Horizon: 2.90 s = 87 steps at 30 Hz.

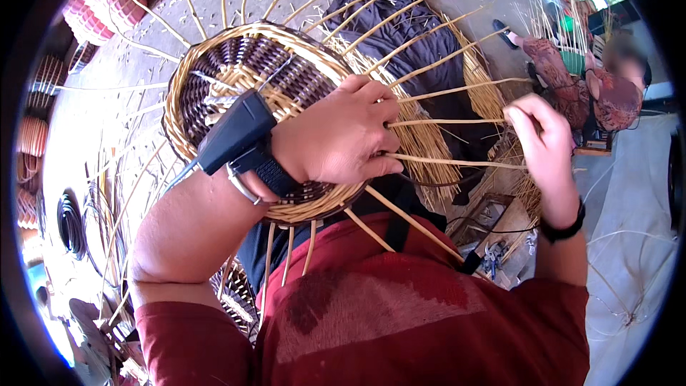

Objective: The person weaves a basket by inserting long wooden sticks into the base and bending them to create the sides of the basket.

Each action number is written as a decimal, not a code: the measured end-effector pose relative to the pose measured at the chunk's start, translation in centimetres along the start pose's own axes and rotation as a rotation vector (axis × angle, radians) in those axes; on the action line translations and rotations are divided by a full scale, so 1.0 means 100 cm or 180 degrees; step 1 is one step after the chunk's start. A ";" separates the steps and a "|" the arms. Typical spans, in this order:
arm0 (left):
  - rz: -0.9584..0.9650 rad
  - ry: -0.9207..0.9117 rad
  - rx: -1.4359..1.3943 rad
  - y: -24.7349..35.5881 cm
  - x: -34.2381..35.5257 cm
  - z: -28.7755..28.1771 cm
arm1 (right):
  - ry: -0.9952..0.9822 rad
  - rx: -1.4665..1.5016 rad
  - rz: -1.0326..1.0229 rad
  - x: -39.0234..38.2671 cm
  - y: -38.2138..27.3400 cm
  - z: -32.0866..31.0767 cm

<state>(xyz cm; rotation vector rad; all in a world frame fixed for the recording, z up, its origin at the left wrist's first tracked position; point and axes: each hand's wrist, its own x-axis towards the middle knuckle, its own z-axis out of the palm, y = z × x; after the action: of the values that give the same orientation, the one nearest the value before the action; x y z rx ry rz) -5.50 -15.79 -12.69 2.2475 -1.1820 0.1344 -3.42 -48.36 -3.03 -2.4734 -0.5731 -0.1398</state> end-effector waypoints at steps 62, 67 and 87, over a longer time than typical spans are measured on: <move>-0.0556 0.0594 0.0952 -0.052 0.014 0.001 | -0.1469 -0.0211 -0.1301 -0.033 -0.064 0.114; 0.0135 0.0501 -0.0479 -0.038 0.005 -0.018 | -0.1288 -0.1152 -0.1478 -0.051 -0.058 0.126; 0.0179 0.0031 0.0132 -0.023 -0.022 -0.003 | -0.0897 0.0035 -0.1707 -0.041 -0.059 0.112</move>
<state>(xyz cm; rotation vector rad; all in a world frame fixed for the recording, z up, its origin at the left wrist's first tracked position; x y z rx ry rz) -4.97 -13.05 -14.26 2.2475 -1.2484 0.1934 -10.00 -39.12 -10.04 -2.2847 -1.3449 0.0057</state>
